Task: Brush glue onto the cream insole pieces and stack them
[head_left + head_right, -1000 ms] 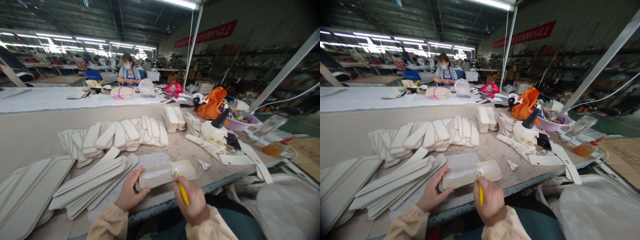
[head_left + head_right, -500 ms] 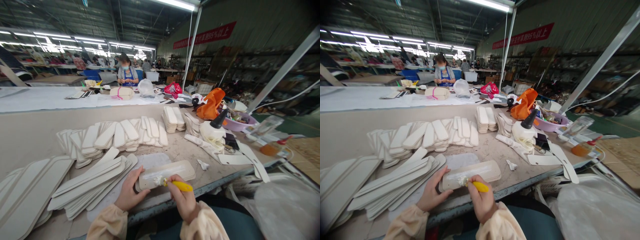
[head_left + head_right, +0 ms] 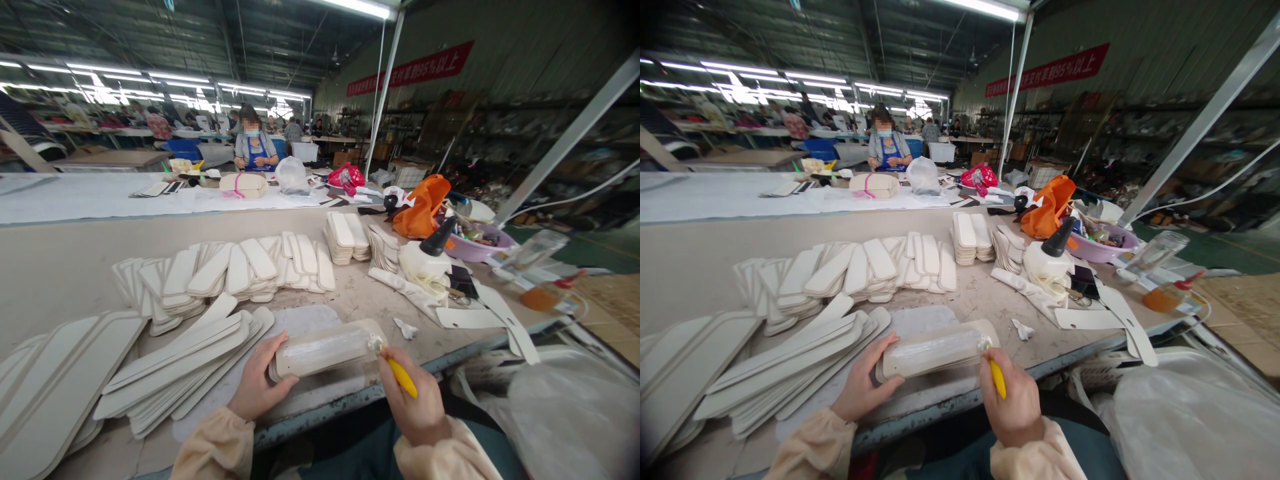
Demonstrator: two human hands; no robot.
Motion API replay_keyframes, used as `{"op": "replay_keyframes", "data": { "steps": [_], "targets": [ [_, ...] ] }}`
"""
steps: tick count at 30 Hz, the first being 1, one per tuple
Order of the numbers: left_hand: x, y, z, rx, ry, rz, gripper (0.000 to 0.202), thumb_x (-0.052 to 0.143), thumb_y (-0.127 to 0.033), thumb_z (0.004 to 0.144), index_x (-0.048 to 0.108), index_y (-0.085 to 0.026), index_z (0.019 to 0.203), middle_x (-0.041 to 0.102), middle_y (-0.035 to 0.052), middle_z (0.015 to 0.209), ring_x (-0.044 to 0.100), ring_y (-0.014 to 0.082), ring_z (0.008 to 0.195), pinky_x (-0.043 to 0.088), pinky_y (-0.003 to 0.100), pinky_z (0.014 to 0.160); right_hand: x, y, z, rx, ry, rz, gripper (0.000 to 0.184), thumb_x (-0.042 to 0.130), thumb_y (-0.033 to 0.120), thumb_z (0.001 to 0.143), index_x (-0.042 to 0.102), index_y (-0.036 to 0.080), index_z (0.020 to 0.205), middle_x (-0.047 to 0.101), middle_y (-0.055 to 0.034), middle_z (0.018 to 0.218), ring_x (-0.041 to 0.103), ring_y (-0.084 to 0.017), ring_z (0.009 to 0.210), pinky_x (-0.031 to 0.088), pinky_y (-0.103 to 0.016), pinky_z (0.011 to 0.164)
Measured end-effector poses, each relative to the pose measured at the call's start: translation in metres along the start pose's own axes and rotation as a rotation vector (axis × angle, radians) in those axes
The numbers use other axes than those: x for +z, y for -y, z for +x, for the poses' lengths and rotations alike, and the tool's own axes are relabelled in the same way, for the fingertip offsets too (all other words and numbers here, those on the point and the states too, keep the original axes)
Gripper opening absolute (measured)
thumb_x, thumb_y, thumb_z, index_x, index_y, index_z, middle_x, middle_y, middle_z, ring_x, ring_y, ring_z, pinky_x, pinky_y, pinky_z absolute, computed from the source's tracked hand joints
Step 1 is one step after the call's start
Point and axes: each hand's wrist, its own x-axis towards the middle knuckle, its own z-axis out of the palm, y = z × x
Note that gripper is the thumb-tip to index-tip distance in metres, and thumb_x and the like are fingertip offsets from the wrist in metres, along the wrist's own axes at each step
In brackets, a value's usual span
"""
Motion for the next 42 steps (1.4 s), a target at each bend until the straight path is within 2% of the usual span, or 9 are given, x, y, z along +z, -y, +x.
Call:
{"op": "replay_keyframes", "data": {
  "steps": [3, 7, 11, 14, 17, 25, 33, 37, 42],
  "targets": [
    [-0.001, 0.0, 0.0, 0.007, 0.004, 0.005, 0.068, 0.068, -0.037, 0.074, 0.043, -0.018, 0.134, 0.061, 0.0147, 0.124, 0.058, 0.0291, 0.114, 0.048, 0.044, 0.097, 0.005, 0.013, -0.004, -0.053, 0.08, 0.056, 0.017, 0.047, 0.033, 0.093, 0.06, 0.022, 0.093, 0.067, -0.0039, 0.076, 0.065, -0.019, 0.064, 0.046, -0.026, 0.064],
    [-0.001, 0.0, 0.001, 0.013, -0.008, 0.019, 0.067, 0.067, -0.038, 0.075, 0.043, -0.018, 0.133, 0.061, 0.0151, 0.123, 0.059, 0.0291, 0.113, 0.049, 0.044, 0.096, 0.008, 0.031, -0.005, 0.003, 0.21, 0.308, 0.019, 0.047, 0.034, 0.095, 0.06, 0.021, 0.089, 0.062, -0.0021, 0.07, 0.061, -0.017, 0.061, 0.046, -0.024, 0.061],
    [0.0, 0.001, 0.0, 0.014, -0.01, 0.018, 0.069, 0.069, -0.037, 0.073, 0.042, -0.018, 0.134, 0.061, 0.0145, 0.124, 0.059, 0.0289, 0.113, 0.049, 0.044, 0.097, 0.01, 0.032, -0.003, 0.151, 0.12, 0.446, 0.023, 0.05, 0.04, 0.093, 0.061, 0.02, 0.088, 0.053, 0.0014, 0.058, 0.052, -0.015, 0.05, 0.043, -0.024, 0.049],
    [0.0, 0.002, -0.001, 0.008, -0.01, 0.008, 0.071, 0.07, -0.037, 0.072, 0.041, -0.018, 0.135, 0.061, 0.0141, 0.125, 0.058, 0.0289, 0.114, 0.048, 0.044, 0.098, 0.009, 0.024, 0.001, 0.176, -0.017, 0.402, 0.023, 0.052, 0.042, 0.091, 0.061, 0.02, 0.09, 0.057, 0.0004, 0.062, 0.053, -0.015, 0.051, 0.043, -0.024, 0.05],
    [0.001, 0.003, -0.002, -0.002, -0.005, 0.003, 0.072, 0.07, -0.037, 0.072, 0.041, -0.019, 0.135, 0.061, 0.0138, 0.125, 0.058, 0.029, 0.114, 0.047, 0.044, 0.098, 0.01, 0.018, 0.005, 0.124, -0.066, 0.305, 0.023, 0.052, 0.042, 0.091, 0.062, 0.021, 0.091, 0.063, -0.001, 0.07, 0.057, -0.015, 0.056, 0.044, -0.024, 0.056],
    [0.0, 0.004, -0.001, 0.005, 0.001, 0.008, 0.073, 0.07, -0.036, 0.073, 0.039, -0.018, 0.137, 0.061, 0.0143, 0.124, 0.058, 0.0291, 0.113, 0.048, 0.045, 0.097, 0.027, 0.029, 0.003, -0.021, 0.108, 0.283, 0.018, 0.046, 0.034, 0.095, 0.058, 0.021, 0.093, 0.064, -0.002, 0.075, 0.062, -0.017, 0.065, 0.044, -0.024, 0.063],
    [0.001, 0.004, -0.001, -0.001, 0.022, -0.003, 0.076, 0.069, -0.04, 0.075, 0.035, -0.019, 0.139, 0.06, 0.014, 0.125, 0.058, 0.0283, 0.113, 0.049, 0.045, 0.096, 0.038, 0.053, -0.005, -0.194, 0.389, 0.395, 0.012, 0.045, 0.025, 0.095, 0.056, 0.023, 0.098, 0.061, -0.0003, 0.079, 0.06, -0.016, 0.074, 0.044, -0.025, 0.07],
    [0.001, 0.005, -0.001, 0.0, 0.024, -0.006, 0.076, 0.069, -0.04, 0.075, 0.034, -0.019, 0.139, 0.06, 0.0138, 0.125, 0.058, 0.028, 0.113, 0.048, 0.045, 0.096, 0.04, 0.053, -0.006, -0.18, 0.381, 0.388, 0.011, 0.045, 0.025, 0.096, 0.056, 0.023, 0.099, 0.062, -0.0002, 0.079, 0.061, -0.016, 0.074, 0.045, -0.026, 0.07],
    [0.001, 0.005, -0.002, -0.002, 0.018, -0.001, 0.075, 0.069, -0.039, 0.074, 0.037, -0.018, 0.138, 0.06, 0.0138, 0.126, 0.057, 0.0285, 0.115, 0.047, 0.045, 0.098, 0.034, 0.034, 0.001, -0.122, 0.219, 0.252, 0.012, 0.045, 0.027, 0.096, 0.056, 0.023, 0.1, 0.065, -0.001, 0.079, 0.064, -0.017, 0.072, 0.046, -0.026, 0.069]
  ]
}}
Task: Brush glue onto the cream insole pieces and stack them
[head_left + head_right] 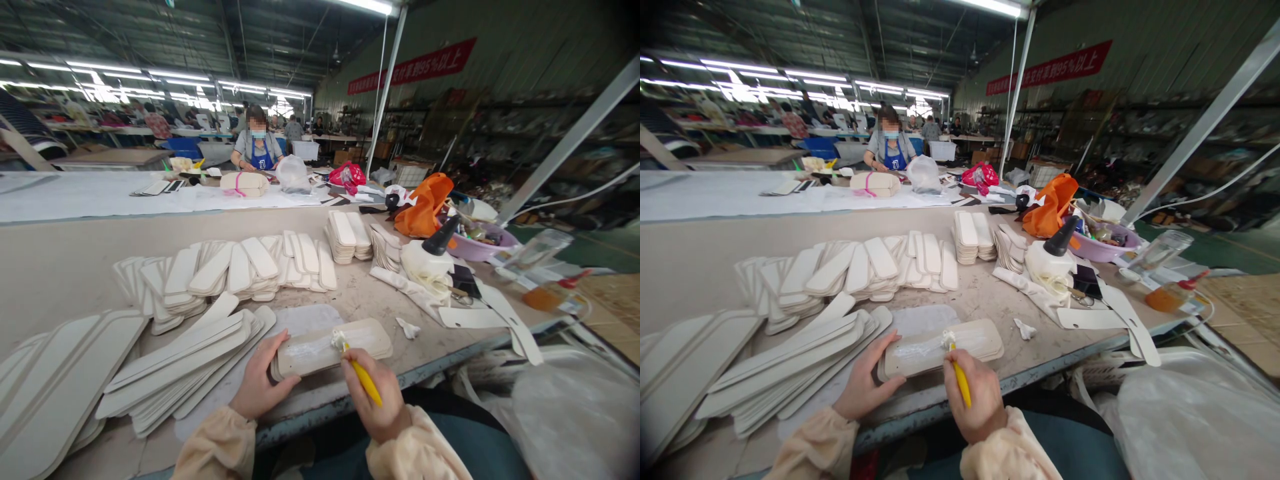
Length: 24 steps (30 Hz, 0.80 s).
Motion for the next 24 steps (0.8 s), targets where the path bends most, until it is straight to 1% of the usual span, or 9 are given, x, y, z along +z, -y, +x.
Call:
{"op": "replay_keyframes", "data": {
  "steps": [2, 4, 7, 9, 15, 20, 24],
  "targets": [
    [0.0, -0.001, 0.0, -0.002, -0.001, 0.0, 0.074, 0.069, -0.039, 0.074, 0.037, -0.018, 0.138, 0.06, 0.014, 0.126, 0.057, 0.0287, 0.115, 0.047, 0.045, 0.098, -0.005, -0.011, 0.0, 0.004, -0.083, -0.098, 0.013, 0.045, 0.028, 0.096, 0.056, 0.022, 0.099, 0.066, -0.0011, 0.078, 0.065, -0.017, 0.069, 0.046, -0.025, 0.066],
    [0.0, -0.001, 0.0, -0.005, 0.0, -0.004, 0.073, 0.069, -0.039, 0.074, 0.038, -0.018, 0.137, 0.06, 0.0143, 0.126, 0.057, 0.0287, 0.115, 0.047, 0.045, 0.098, -0.009, -0.022, 0.0, -0.002, -0.135, -0.193, 0.013, 0.045, 0.029, 0.095, 0.056, 0.022, 0.099, 0.067, -0.0015, 0.08, 0.066, -0.017, 0.069, 0.046, -0.025, 0.065],
    [0.0, -0.002, 0.0, -0.01, 0.005, -0.01, 0.073, 0.069, -0.038, 0.074, 0.038, -0.018, 0.137, 0.059, 0.0141, 0.126, 0.056, 0.0286, 0.115, 0.046, 0.045, 0.099, -0.012, -0.031, 0.0, -0.01, -0.159, -0.269, 0.015, 0.044, 0.03, 0.096, 0.056, 0.022, 0.1, 0.069, -0.0025, 0.083, 0.067, -0.018, 0.07, 0.047, -0.025, 0.065],
    [0.0, -0.002, 0.0, -0.014, 0.006, -0.01, 0.074, 0.069, -0.037, 0.073, 0.038, -0.018, 0.138, 0.06, 0.0137, 0.126, 0.056, 0.0285, 0.115, 0.047, 0.044, 0.099, -0.011, -0.03, 0.001, -0.022, -0.151, -0.268, 0.015, 0.044, 0.029, 0.096, 0.056, 0.022, 0.1, 0.068, -0.0027, 0.082, 0.067, -0.018, 0.07, 0.047, -0.025, 0.065],
    [-0.001, -0.001, 0.001, -0.006, -0.008, -0.005, 0.074, 0.07, -0.037, 0.073, 0.039, -0.018, 0.137, 0.06, 0.0137, 0.125, 0.057, 0.0289, 0.115, 0.047, 0.044, 0.098, 0.004, -0.008, 0.001, -0.032, -0.056, -0.151, 0.015, 0.043, 0.027, 0.096, 0.056, 0.021, 0.1, 0.065, -0.0025, 0.078, 0.065, -0.018, 0.071, 0.047, -0.026, 0.069],
    [0.0, -0.001, 0.001, 0.0, 0.005, -0.002, 0.075, 0.069, -0.039, 0.074, 0.036, -0.019, 0.139, 0.06, 0.0139, 0.126, 0.057, 0.0287, 0.115, 0.048, 0.045, 0.098, 0.015, 0.015, 0.001, -0.049, 0.038, -0.058, 0.016, 0.042, 0.025, 0.095, 0.057, 0.021, 0.096, 0.062, -0.0025, 0.074, 0.062, -0.017, 0.069, 0.045, -0.025, 0.067],
    [0.001, 0.0, 0.002, -0.006, 0.009, -0.016, 0.076, 0.069, -0.041, 0.074, 0.035, -0.02, 0.139, 0.059, 0.0136, 0.126, 0.057, 0.0284, 0.115, 0.048, 0.045, 0.097, 0.021, 0.028, 0.002, -0.07, 0.114, 0.044, 0.016, 0.041, 0.025, 0.095, 0.056, 0.021, 0.095, 0.061, -0.0025, 0.075, 0.061, -0.017, 0.07, 0.045, -0.025, 0.065]
  ]
}}
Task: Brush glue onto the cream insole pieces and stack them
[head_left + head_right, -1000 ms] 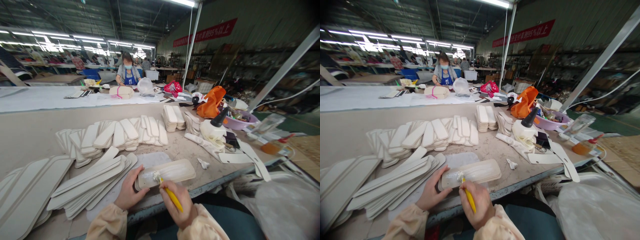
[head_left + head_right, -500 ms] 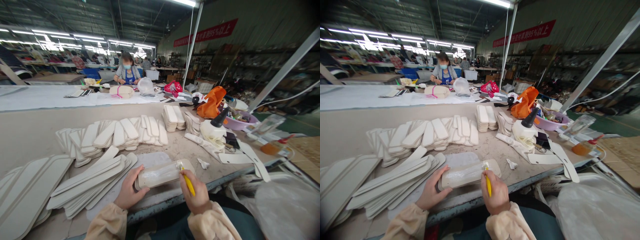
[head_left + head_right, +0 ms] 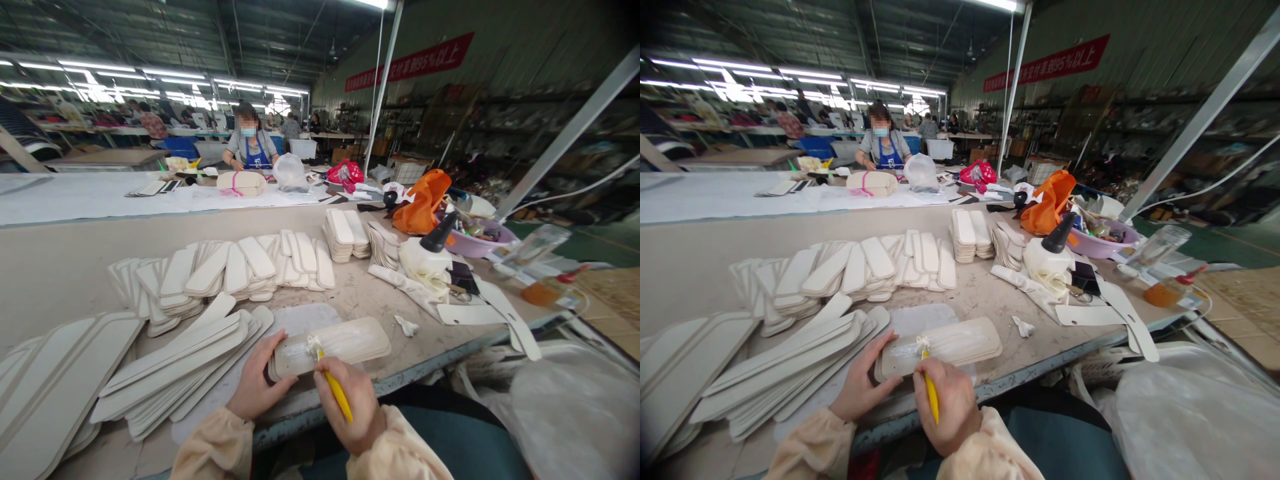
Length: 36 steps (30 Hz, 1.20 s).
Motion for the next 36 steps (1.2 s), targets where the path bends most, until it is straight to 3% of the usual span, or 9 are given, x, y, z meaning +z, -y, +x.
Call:
{"op": "replay_keyframes", "data": {
  "steps": [11, 20, 26, 30, 36],
  "targets": [
    [0.0, 0.002, -0.001, 0.0, 0.016, 0.01, 0.073, 0.067, -0.044, 0.076, 0.036, -0.019, 0.138, 0.058, 0.016, 0.127, 0.056, 0.0304, 0.117, 0.047, 0.048, 0.098, 0.005, 0.002, 0.002, 0.006, 0.015, 0.087, 0.014, 0.042, 0.025, 0.095, 0.056, 0.021, 0.094, 0.061, -0.0011, 0.075, 0.061, -0.016, 0.069, 0.046, -0.025, 0.065],
    [-0.001, 0.0, 0.0, 0.005, -0.015, 0.034, 0.071, 0.068, -0.041, 0.075, 0.041, -0.018, 0.136, 0.06, 0.0151, 0.127, 0.057, 0.0299, 0.116, 0.047, 0.046, 0.099, -0.016, -0.018, -0.007, 0.095, -0.123, 0.038, 0.014, 0.045, 0.026, 0.095, 0.057, 0.021, 0.1, 0.066, -0.002, 0.08, 0.065, -0.016, 0.072, 0.048, -0.023, 0.069],
    [-0.001, 0.0, 0.0, -0.006, -0.011, 0.019, 0.07, 0.068, -0.04, 0.075, 0.042, -0.017, 0.135, 0.06, 0.0147, 0.127, 0.057, 0.0287, 0.116, 0.047, 0.044, 0.099, -0.026, -0.036, -0.011, 0.152, -0.256, 0.002, 0.018, 0.046, 0.033, 0.095, 0.059, 0.021, 0.095, 0.066, -0.0016, 0.075, 0.064, -0.015, 0.064, 0.047, -0.02, 0.057],
    [-0.001, -0.001, 0.001, -0.004, -0.018, 0.021, 0.068, 0.068, -0.041, 0.074, 0.045, -0.017, 0.133, 0.06, 0.0142, 0.126, 0.057, 0.029, 0.116, 0.047, 0.044, 0.099, -0.03, -0.044, -0.012, 0.179, -0.316, -0.028, 0.021, 0.046, 0.036, 0.095, 0.06, 0.02, 0.095, 0.065, -0.002, 0.072, 0.064, -0.015, 0.061, 0.048, -0.02, 0.057],
    [-0.002, -0.001, 0.001, -0.004, -0.012, 0.008, 0.06, 0.068, -0.042, 0.074, 0.053, -0.018, 0.127, 0.06, 0.0141, 0.126, 0.057, 0.0293, 0.116, 0.048, 0.044, 0.099, -0.03, -0.045, -0.013, 0.154, -0.338, -0.071, 0.022, 0.045, 0.036, 0.095, 0.059, 0.021, 0.095, 0.068, -0.0028, 0.077, 0.066, -0.015, 0.063, 0.049, -0.021, 0.06]
  ]
}}
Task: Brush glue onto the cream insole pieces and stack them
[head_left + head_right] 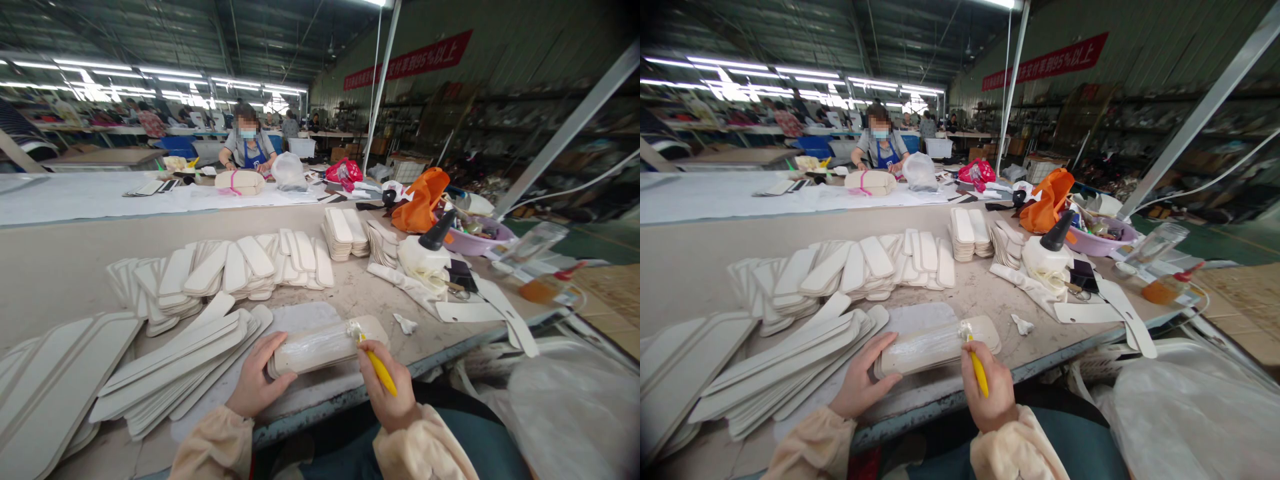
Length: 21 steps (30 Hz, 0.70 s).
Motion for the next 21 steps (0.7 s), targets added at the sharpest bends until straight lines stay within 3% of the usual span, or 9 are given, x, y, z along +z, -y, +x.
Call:
{"op": "replay_keyframes", "data": {
  "steps": [21],
  "targets": [
    [0.001, 0.001, 0.0, -0.013, -0.028, -0.048, 0.059, 0.068, -0.042, 0.074, 0.055, -0.019, 0.127, 0.06, 0.0144, 0.126, 0.056, 0.0302, 0.117, 0.048, 0.046, 0.099, 0.008, 0.003, -0.011, -0.066, 0.035, -0.055, 0.021, 0.042, 0.034, 0.096, 0.059, 0.021, 0.097, 0.067, -0.0028, 0.076, 0.066, -0.016, 0.066, 0.05, -0.021, 0.06]
  ]
}}
